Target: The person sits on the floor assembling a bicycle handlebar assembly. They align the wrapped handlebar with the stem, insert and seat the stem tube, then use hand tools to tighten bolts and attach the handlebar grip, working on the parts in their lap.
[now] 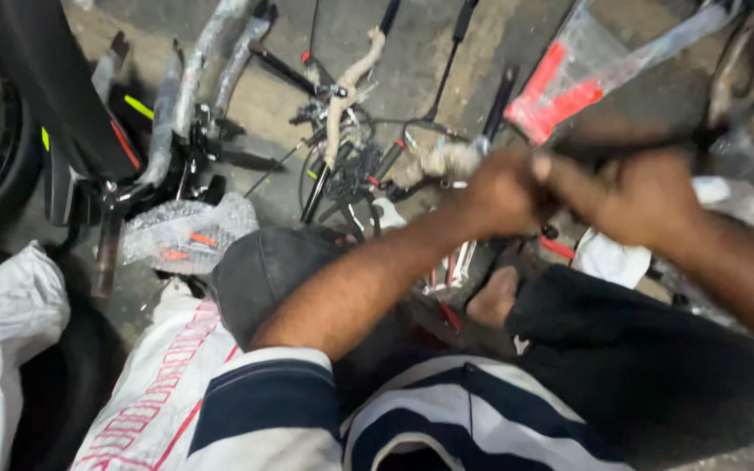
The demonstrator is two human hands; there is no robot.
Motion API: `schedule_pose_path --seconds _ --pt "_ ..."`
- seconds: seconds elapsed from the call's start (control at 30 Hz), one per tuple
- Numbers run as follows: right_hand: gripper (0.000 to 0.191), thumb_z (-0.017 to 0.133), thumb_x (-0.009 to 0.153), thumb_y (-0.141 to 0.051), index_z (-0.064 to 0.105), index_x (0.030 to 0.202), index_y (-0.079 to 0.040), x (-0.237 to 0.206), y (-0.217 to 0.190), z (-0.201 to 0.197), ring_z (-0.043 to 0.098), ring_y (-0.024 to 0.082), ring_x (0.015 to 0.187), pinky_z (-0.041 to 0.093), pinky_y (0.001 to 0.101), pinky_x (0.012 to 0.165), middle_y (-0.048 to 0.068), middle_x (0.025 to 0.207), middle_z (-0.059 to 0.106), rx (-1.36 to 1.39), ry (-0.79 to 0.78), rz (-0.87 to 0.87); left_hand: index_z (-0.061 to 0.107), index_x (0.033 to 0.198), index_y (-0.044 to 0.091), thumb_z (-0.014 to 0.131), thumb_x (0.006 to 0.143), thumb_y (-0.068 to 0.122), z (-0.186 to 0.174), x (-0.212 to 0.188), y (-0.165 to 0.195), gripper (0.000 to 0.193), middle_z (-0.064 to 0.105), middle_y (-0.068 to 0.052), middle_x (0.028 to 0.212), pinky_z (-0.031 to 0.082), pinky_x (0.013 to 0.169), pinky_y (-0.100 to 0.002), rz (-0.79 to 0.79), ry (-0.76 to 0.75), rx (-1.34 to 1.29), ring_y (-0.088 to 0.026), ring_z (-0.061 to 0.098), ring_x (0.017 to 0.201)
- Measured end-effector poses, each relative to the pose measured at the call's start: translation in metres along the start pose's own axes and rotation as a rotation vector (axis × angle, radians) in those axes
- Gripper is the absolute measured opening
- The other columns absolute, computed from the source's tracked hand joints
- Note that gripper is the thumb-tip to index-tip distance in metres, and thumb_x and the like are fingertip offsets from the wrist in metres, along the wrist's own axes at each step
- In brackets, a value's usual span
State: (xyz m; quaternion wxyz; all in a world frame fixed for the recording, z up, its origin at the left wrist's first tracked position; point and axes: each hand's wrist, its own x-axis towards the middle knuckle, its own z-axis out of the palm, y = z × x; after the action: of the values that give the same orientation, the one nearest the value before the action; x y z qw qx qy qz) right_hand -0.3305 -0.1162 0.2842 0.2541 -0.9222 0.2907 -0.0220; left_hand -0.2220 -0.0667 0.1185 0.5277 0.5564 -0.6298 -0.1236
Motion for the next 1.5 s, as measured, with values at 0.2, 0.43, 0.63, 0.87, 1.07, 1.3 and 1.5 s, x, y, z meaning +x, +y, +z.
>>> schedule_pose_path --seconds 0.2,0.43,0.63,0.87,1.07,1.3,1.5 --pt "0.042 0.07 0.096 -0.035 0.065 0.106 0.006 0.05 -0.014 0.039 0.055 0.013 0.081 0.044 0.0302 0.073 0.006 0.089 0.062 0.445 0.374 -0.235 0.076 0.096 0.01 0.08 0.079 0.04 -0.064 0.007 -0.03 0.035 0.072 -0.015 0.073 0.055 0.062 -0.046 -0.238 0.016 -0.05 -0.038 0.071 0.071" --pt "0.044 0.069 0.095 -0.04 0.068 0.105 0.003 0.087 -0.019 0.087 0.064 0.014 0.093 0.05 0.0259 0.084 0.007 0.103 0.069 0.799 0.502 -0.353 0.068 0.095 0.004 0.082 0.079 0.044 -0.192 -0.007 0.028 0.045 0.073 -0.015 0.083 0.053 0.072 -0.05 -0.285 -0.237 0.526 -0.038 0.071 0.082" --pt "0.032 0.071 0.1 -0.028 0.067 0.119 -0.002 0.107 0.023 0.174 0.065 0.02 0.106 0.051 0.0328 0.099 0.008 0.113 0.068 0.774 0.478 -0.343 0.07 0.094 0.005 0.083 0.089 0.018 -0.247 -0.013 0.101 0.019 0.072 -0.007 0.074 0.049 0.057 -0.032 -0.378 0.086 -0.05 -0.019 0.066 0.058" --pt "0.03 0.072 0.105 -0.025 0.061 0.121 -0.002 0.096 0.062 0.237 0.06 0.023 0.104 0.05 0.0369 0.094 0.009 0.113 0.063 1.085 0.292 -0.164 0.059 0.128 0.004 0.078 0.101 0.035 -0.187 0.018 0.098 0.046 0.067 -0.012 0.123 0.056 0.095 -0.033 0.05 0.16 0.019 -0.023 0.066 0.112" --pt "0.038 0.074 0.102 -0.02 0.057 0.131 -0.002 0.098 0.072 0.22 0.06 0.029 0.116 0.05 0.0395 0.103 0.015 0.126 0.061 0.772 0.246 -0.176 0.062 0.132 0.009 0.068 0.109 0.034 -0.146 0.027 0.06 0.034 0.073 -0.007 0.125 0.056 0.11 -0.034 -0.044 -0.221 -0.341 -0.021 0.073 0.121" --pt "0.04 0.074 0.098 -0.013 0.06 0.135 -0.005 -0.004 0.005 0.143 0.066 0.034 0.117 0.053 0.0426 0.102 0.019 0.126 0.066 0.371 0.451 -0.216 0.056 0.134 0.01 0.062 0.109 0.032 -0.162 0.015 0.004 0.034 0.068 -0.005 0.122 0.055 0.105 -0.034 -0.157 0.075 -0.145 -0.016 0.069 0.111" --pt "0.019 0.075 0.094 -0.022 0.066 0.108 -0.012 -0.095 -0.035 0.036 0.069 0.031 0.099 0.052 0.0459 0.087 0.011 0.105 0.07 0.36 0.241 -0.412 0.051 0.136 0.009 0.061 0.116 0.036 -0.189 0.018 -0.035 0.034 0.062 -0.003 0.12 0.054 0.096 -0.028 -0.162 0.243 -0.191 -0.014 0.062 0.106"
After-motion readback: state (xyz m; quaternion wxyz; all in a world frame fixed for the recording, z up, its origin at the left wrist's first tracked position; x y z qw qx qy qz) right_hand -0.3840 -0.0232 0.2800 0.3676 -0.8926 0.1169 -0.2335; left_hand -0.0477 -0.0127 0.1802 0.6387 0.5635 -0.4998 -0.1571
